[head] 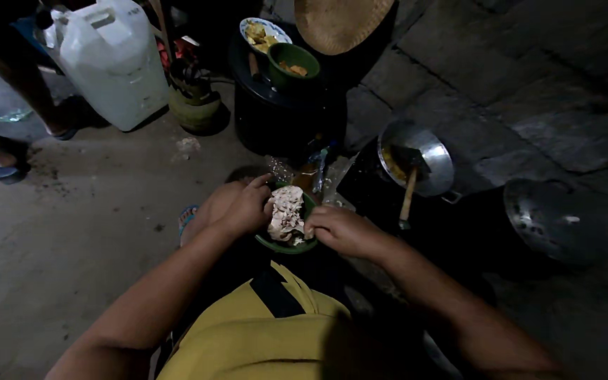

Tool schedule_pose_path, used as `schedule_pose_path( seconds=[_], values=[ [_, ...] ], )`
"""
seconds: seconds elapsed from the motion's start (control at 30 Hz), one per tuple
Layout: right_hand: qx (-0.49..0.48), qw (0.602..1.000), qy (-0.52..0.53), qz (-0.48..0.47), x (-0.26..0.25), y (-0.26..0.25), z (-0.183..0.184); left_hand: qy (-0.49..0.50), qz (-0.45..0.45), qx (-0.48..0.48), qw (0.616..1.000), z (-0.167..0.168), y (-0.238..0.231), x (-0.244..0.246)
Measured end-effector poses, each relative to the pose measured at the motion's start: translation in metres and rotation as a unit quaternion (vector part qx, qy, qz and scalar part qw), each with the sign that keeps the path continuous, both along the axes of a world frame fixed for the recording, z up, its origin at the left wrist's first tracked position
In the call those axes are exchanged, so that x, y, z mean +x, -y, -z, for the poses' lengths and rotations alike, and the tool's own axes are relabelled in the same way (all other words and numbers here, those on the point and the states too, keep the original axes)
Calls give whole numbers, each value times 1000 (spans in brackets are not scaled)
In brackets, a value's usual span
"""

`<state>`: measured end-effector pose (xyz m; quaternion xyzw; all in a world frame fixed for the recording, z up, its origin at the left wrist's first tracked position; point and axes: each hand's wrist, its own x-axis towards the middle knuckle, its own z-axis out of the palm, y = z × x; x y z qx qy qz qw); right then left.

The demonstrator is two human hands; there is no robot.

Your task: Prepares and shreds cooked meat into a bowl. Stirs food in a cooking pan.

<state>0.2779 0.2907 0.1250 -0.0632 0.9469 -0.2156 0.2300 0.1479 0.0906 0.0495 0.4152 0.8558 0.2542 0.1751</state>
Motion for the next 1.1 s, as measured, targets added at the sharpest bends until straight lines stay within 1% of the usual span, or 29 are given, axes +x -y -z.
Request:
schedule_pose_path(
  seconds=[0.07,0.13,0.23,0.33,0.4,0.57,0.7,0.77,0.8,0.83,0.9,0.93,1.0,1.1],
  values=[
    [-71,995,15,68,2,-15,0,1,0,2,1000,1,0,-1],
    [-169,977,19,127,6,-26,7,-2,0,5,1000,4,-1,-2],
    [-302,933,20,196,12,-28,18,15,-3,16,1000,3,-1,-1],
    [-381,888,6,258,14,-30,19,13,0,11,1000,2,-2,-2],
    [-400,872,-7,283,14,-35,13,7,1,12,1000,3,-2,-2],
    [-410,864,-73,282,14,-47,-6,26,-7,19,999,7,-3,-4],
    [-419,855,-92,291,14,-56,-19,25,-3,3,1000,9,-5,-6],
    [-410,864,-110,271,12,-58,-22,20,-4,0,1000,11,-5,-7],
    [-389,875,-120,260,11,-57,-25,20,-5,0,1000,12,-5,-7],
    [-355,892,-134,247,10,-54,-28,19,-7,4,1000,14,-5,-8],
    [-242,939,-133,204,7,-48,-30,12,-10,7,1000,18,-6,-9],
    [-181,960,-114,181,5,-44,-27,13,-10,7,1000,18,-7,-9],
    [-80,986,-49,139,-1,-33,-12,19,-10,2,1000,17,-8,-10],
    [49,992,40,106,-10,-11,6,23,-12,-3,1000,17,-8,-10]
  ],
)
